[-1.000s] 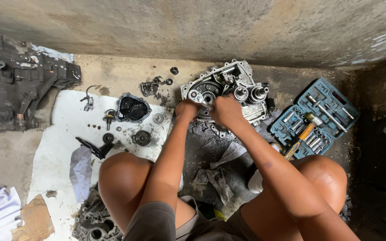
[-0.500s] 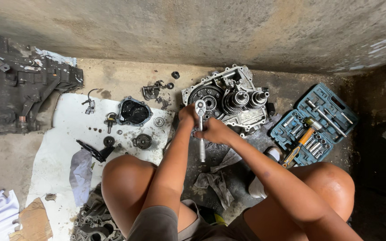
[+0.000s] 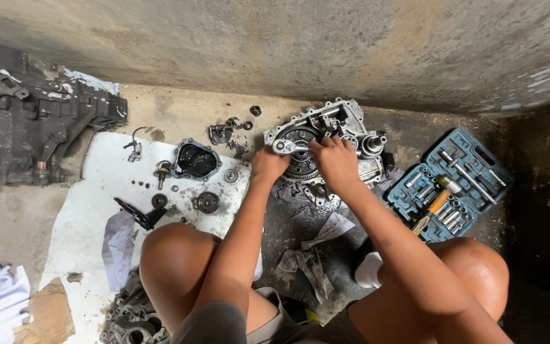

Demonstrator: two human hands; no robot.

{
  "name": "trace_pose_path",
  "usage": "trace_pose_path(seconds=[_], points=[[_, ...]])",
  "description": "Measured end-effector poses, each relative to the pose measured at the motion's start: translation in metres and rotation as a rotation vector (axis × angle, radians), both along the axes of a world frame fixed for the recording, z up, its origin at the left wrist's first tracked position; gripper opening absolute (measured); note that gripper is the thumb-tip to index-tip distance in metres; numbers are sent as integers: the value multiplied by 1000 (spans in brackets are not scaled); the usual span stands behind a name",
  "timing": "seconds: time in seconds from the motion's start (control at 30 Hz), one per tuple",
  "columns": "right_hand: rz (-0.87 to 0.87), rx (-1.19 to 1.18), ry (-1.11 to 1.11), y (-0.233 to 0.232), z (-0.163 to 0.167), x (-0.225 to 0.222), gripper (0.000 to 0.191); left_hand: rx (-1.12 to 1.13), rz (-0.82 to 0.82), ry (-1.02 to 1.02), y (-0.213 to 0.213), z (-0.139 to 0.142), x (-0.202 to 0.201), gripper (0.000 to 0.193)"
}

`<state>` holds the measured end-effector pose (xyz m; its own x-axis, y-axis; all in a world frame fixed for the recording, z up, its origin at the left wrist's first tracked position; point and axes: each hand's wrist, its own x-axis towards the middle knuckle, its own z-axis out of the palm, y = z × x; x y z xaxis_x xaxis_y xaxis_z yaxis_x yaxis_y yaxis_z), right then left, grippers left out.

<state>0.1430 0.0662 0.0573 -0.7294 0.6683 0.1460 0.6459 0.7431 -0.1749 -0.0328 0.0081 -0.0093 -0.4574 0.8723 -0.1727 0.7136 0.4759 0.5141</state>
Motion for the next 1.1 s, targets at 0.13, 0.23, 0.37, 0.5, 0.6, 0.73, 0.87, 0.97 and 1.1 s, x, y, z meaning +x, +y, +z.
trace_pose_path(seconds=[0.13,0.23,0.37,0.5,0.6,0.73,0.87,0.97,1.1], points=[[-26,72,-3,12,-5,8,20,94,-46,-257,-12,1,-1,41],[-24,9,-15,11,-8,11,16,99,-91,-267,-17,0,-3,37],[-118,-511,-58,-16,-7,4,22,190,-158,-188,-13,-10,-7,28],[-75,-826,54,-42,2,0,32,272,-237,-169,-7,-18,-9,22],[-59,-596,-50,-33,7,2,27,273,-219,-165,-6,-15,-11,23],[-21,-77,-40,8,3,10,18,260,-200,-233,-10,-8,-11,28],[-9,126,-23,10,-7,5,26,178,-186,-213,-11,-14,-11,35],[-30,-45,-74,-25,-10,1,40,278,-146,-164,-7,-23,-13,29],[-56,-820,-47,-51,-2,1,41,257,-136,-155,-3,-28,-17,25]])
